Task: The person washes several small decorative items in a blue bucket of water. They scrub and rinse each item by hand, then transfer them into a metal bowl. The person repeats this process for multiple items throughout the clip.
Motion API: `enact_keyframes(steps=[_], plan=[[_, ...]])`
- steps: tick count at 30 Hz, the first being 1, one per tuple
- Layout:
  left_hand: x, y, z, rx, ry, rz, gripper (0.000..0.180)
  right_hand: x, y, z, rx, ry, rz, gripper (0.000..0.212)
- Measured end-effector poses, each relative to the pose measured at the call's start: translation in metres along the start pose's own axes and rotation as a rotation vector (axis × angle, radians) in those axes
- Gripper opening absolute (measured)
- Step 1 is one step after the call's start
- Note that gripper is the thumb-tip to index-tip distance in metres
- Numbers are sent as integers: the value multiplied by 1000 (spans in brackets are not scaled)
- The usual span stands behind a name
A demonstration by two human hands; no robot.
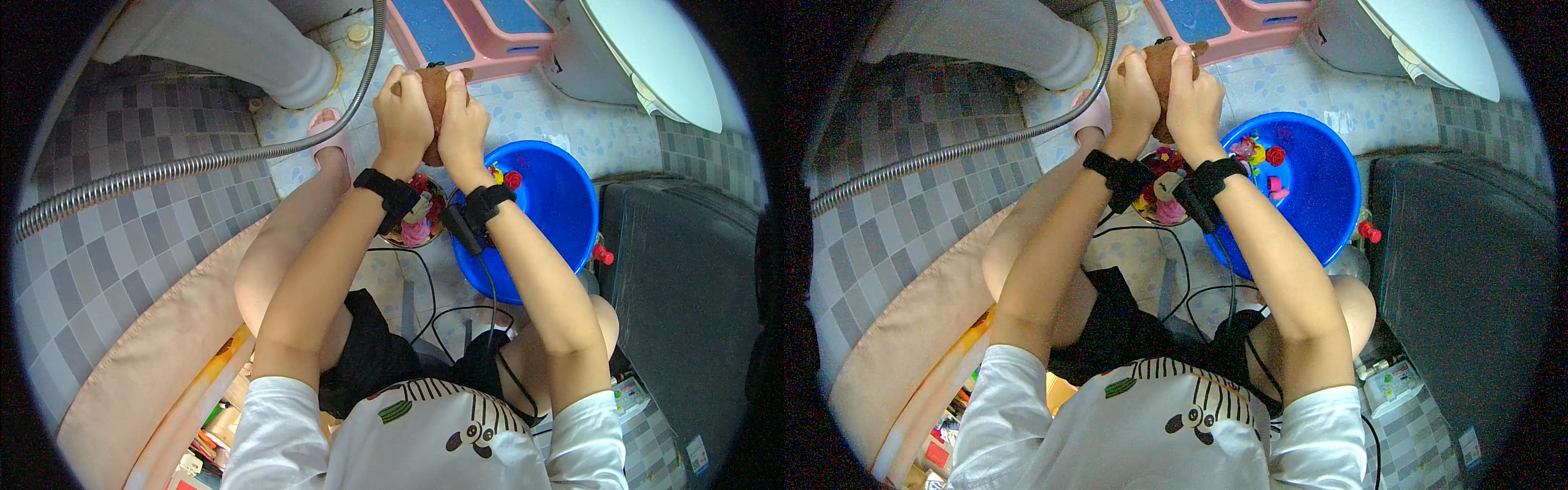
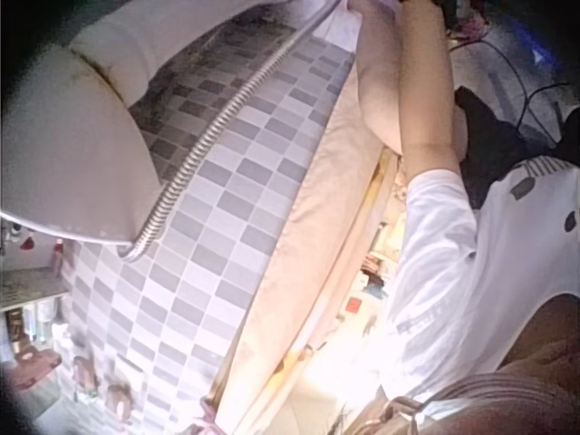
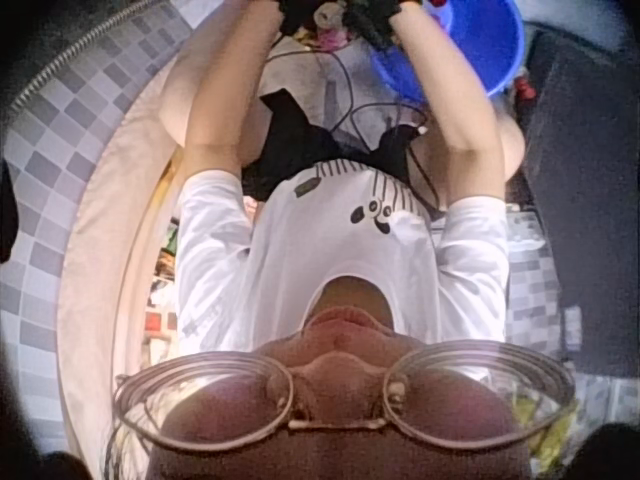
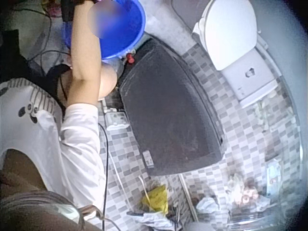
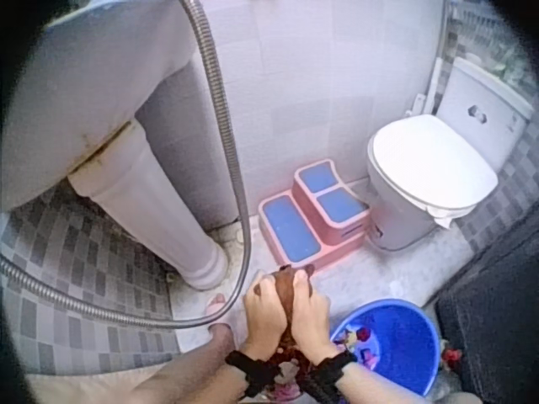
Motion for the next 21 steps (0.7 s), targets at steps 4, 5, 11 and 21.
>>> enact_keyframes(steps=[4,5,11,21], plan=[[6,5,-13,0,-34,59,47,-6,-12,19,-55,109,70,59],[6,9,-18,38,-67,44,54,-7,-15,25,-79,153,63,58],[-4,6,-31,306,-242,184,84,-17,-44,21,-296,-17,101,52],[31,21,-2,54,-4,141,84,19,-50,3,-426,-3,38,52]])
Point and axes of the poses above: each hand's wrist, its own x-axis away from the middle knuckle, its own z-axis out of the back of the hand, y = z × x, the point moved 9 cm from there along -x, towards the middle knuckle, and after that the axes turned 2 degrees about -z, right-handed, at the moved point
